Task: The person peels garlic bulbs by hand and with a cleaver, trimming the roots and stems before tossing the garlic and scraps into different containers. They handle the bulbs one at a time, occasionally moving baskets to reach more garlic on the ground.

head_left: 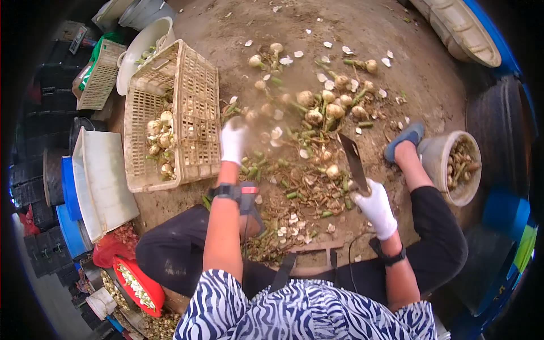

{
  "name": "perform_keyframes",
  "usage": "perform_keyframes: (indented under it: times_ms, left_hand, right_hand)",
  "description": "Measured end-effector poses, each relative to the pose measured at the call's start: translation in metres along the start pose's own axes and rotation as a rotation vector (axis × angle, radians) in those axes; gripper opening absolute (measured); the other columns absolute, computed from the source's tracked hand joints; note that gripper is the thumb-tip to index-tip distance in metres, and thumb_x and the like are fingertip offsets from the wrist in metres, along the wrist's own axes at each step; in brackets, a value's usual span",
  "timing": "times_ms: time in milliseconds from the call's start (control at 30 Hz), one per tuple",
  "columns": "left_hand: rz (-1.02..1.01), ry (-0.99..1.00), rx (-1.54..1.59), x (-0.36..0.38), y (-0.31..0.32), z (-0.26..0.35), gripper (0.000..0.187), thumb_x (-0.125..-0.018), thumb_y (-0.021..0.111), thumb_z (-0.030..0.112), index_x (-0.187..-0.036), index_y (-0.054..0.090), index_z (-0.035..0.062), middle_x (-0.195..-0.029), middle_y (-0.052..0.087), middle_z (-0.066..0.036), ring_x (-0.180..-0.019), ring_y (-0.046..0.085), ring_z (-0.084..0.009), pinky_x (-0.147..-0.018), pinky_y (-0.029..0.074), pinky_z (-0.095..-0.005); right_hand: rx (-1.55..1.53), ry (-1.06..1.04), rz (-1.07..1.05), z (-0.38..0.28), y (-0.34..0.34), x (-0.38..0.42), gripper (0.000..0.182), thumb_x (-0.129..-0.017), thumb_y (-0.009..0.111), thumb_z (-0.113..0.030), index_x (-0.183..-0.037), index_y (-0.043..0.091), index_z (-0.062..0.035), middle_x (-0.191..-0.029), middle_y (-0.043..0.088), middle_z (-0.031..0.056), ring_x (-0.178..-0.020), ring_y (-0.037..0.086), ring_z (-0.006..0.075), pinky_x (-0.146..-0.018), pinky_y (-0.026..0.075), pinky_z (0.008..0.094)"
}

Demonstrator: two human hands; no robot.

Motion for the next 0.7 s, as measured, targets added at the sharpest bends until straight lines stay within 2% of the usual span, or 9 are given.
perform_keyframes:
  times_ms: [133, 233, 267, 300, 367, 467, 533, 600, 700]
  left_hand:
    - [-0.271, -0.011, -0.767, -0.029, 0.07, 0.004, 0.067, -0.075, 0.052, -0.002, -0.141, 0.041, 0.0087, -0.147, 0.036, -0.023, -0.119, 0.052, -0.0398, -0.099, 0.045, -0.0435]
    - [-0.342, 0.158, -0.946, -0.045, 0.088, -0.015, 0.053, -0.083, 0.051, 0.005, -0.137, 0.047, 0.0086, -0.142, 0.042, -0.023, -0.116, 0.055, -0.0389, -0.095, 0.048, -0.0442]
    - [-0.233, 0.273, -0.851, -0.047, 0.085, -0.006, 0.046, -0.085, 0.049, 0.004, -0.131, 0.051, 0.0079, -0.134, 0.051, -0.023, -0.111, 0.057, -0.0395, -0.093, 0.048, -0.0439]
    - [-0.354, 0.039, -0.774, -0.048, 0.089, -0.03, 0.038, -0.087, 0.051, 0.009, -0.124, 0.055, 0.0053, -0.121, 0.06, -0.024, -0.105, 0.059, -0.0413, -0.089, 0.049, -0.0453]
    - [-0.333, 0.052, -0.747, -0.037, 0.091, -0.027, 0.038, -0.085, 0.062, 0.021, -0.118, 0.058, 0.0023, -0.11, 0.066, -0.023, -0.098, 0.064, -0.0389, -0.085, 0.051, -0.0426]
    - [-0.476, -0.276, -0.055, 0.017, 0.098, 0.014, 0.067, -0.068, 0.082, 0.038, -0.116, 0.059, -0.0025, -0.107, 0.067, -0.018, -0.097, 0.065, -0.0269, -0.088, 0.051, -0.0348]
    - [-0.467, -0.138, 0.077, 0.052, 0.111, 0.047, 0.068, -0.066, 0.081, 0.033, -0.12, 0.058, -0.0026, -0.109, 0.068, -0.016, -0.097, 0.065, -0.0252, -0.088, 0.051, -0.0336]
    - [-0.525, -0.007, 0.169, 0.088, 0.121, 0.106, 0.068, -0.067, 0.081, 0.029, -0.121, 0.056, -0.0028, -0.109, 0.067, -0.016, -0.096, 0.065, -0.0243, -0.087, 0.051, -0.0327]
    - [-0.533, 0.461, 0.094, 0.138, 0.121, 0.199, 0.056, -0.075, 0.077, 0.02, -0.122, 0.056, -0.0009, -0.106, 0.067, -0.017, -0.096, 0.066, -0.0259, -0.086, 0.052, -0.0342]
  right_hand:
    - [-0.038, 0.162, 0.007, 0.011, 0.0, -0.002, 0.027, -0.077, 0.065, -0.005, -0.102, 0.065, 0.0059, -0.082, 0.069, 0.016, -0.079, 0.066, 0.0187, -0.074, 0.051, 0.032]
    - [-0.01, 0.183, 0.021, 0.019, 0.006, -0.009, 0.028, -0.077, 0.066, -0.006, -0.102, 0.064, 0.0062, -0.081, 0.068, 0.0174, -0.077, 0.065, 0.0192, -0.073, 0.05, 0.032]
    - [0.027, 0.149, 0.039, 0.017, 0.005, -0.011, 0.029, -0.077, 0.067, -0.006, -0.103, 0.064, 0.0062, -0.081, 0.068, 0.0179, -0.076, 0.064, 0.0197, -0.073, 0.05, 0.0321]
    - [0.035, 0.157, 0.044, 0.017, 0.005, -0.014, 0.029, -0.077, 0.067, -0.006, -0.103, 0.064, 0.0062, -0.081, 0.068, 0.0179, -0.076, 0.064, 0.0197, -0.073, 0.05, 0.0321]
    - [-0.001, 0.152, 0.018, 0.012, 0.011, -0.015, 0.029, -0.077, 0.066, -0.006, -0.103, 0.064, 0.0061, -0.083, 0.068, 0.0181, -0.079, 0.066, 0.0212, -0.074, 0.051, 0.033]
    - [0.074, 0.045, 0.092, 0.014, 0.014, -0.014, 0.028, -0.076, 0.067, -0.006, -0.103, 0.064, 0.0044, -0.085, 0.068, 0.0215, -0.082, 0.068, 0.0317, -0.073, 0.052, 0.0365]
    - [0.191, -0.007, 0.127, -0.007, 0.01, -0.011, 0.028, -0.075, 0.068, -0.006, -0.102, 0.065, 0.0006, -0.085, 0.067, 0.0218, -0.085, 0.065, 0.04, -0.072, 0.052, 0.0397]
    - [0.365, -0.167, 0.195, -0.029, 0.008, 0.0, 0.03, -0.072, 0.069, -0.007, -0.102, 0.065, -0.0026, -0.087, 0.067, 0.0194, -0.083, 0.065, 0.0383, -0.072, 0.053, 0.0418]
    - [0.53, -0.384, 0.176, -0.069, 0.012, 0.017, 0.03, -0.068, 0.063, -0.005, -0.098, 0.063, -0.0063, -0.086, 0.066, 0.016, -0.079, 0.064, 0.0359, -0.069, 0.052, 0.0436]
Point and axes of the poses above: each hand's wrist, its own x-axis away from the middle knuckle, its own y-axis out of the palm, z = x × y, the point moved 9 cm from there along -x, towards the middle knuckle
